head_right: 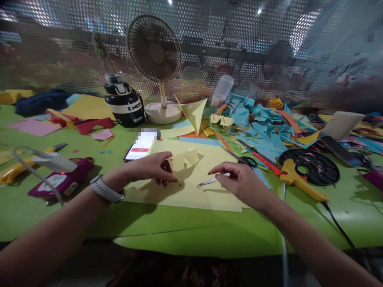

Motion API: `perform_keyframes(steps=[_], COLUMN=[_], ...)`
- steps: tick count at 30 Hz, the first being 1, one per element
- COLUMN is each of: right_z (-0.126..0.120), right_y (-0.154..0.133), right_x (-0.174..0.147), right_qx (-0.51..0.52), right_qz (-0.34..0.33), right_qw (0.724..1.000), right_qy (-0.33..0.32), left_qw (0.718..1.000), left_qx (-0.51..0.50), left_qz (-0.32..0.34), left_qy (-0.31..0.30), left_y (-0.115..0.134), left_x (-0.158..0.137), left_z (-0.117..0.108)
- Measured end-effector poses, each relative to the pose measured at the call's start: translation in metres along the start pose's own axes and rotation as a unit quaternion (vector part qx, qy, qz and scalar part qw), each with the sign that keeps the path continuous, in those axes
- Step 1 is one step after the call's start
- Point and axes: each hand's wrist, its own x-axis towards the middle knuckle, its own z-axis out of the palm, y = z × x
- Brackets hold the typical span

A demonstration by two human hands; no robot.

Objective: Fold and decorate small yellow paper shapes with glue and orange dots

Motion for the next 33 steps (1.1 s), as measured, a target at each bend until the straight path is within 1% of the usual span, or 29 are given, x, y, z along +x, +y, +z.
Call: perform_keyframes(steps=[4,6,8,11,13,14,17,23,25,27,30,33], right_z=[0.024,0.035,0.041,0.038,0.031,0.028,0.025,0.039,0.042,0.043,0.046,0.051], right_y=[-0.008,-0.007,-0.007,-0.010,-0.015,-0.018,-0.026,-0.028,-0.026,-0.022,-0.016,-0.011], right_x=[0.003,0.005,0.007,0.006,0.005,0.005,0.007,0.019,0.019,0.019,0.019,0.021], right_qx=[0.002,0.020,0.046,0.070,0.049,0.030,-0.007,-0.020,-0.004,0.060,0.185,0.250], right_qz=[-0.045,-0.042,-0.025,-0.023,-0.044,-0.055,-0.066,-0.066,-0.038,0.013,0.094,0.129], right_qw=[0.999,0.999,0.998,0.997,0.998,0.998,0.998,0.996,0.998,0.996,0.977,0.958], right_qy=[-0.010,-0.022,-0.028,-0.003,0.019,0.019,-0.015,-0.050,-0.059,-0.061,-0.058,-0.058], left_qw=[1.000,1.000,1.000,1.000,0.999,0.999,0.999,1.000,1.000,0.999,0.999,1.000], left_qx=[-0.014,-0.021,-0.024,-0.023,-0.025,-0.027,-0.035,-0.028,-0.029,-0.035,-0.033,-0.020], left_qz=[-0.006,-0.006,-0.007,-0.015,-0.020,-0.021,-0.018,-0.007,-0.002,0.000,-0.004,-0.004], left_qy=[-0.009,-0.009,-0.007,0.000,0.001,0.000,-0.003,-0.006,-0.010,-0.017,-0.021,-0.014], left_y=[-0.004,-0.006,-0.006,-0.004,-0.002,-0.002,-0.003,-0.006,-0.007,-0.007,-0.007,-0.006], left_x=[0.004,0.005,0.006,0.005,0.005,0.004,0.004,0.007,0.007,0.008,0.008,0.007], left_z=[0.004,0.005,0.006,0.007,0.008,0.008,0.008,0.007,0.006,0.006,0.005,0.006])
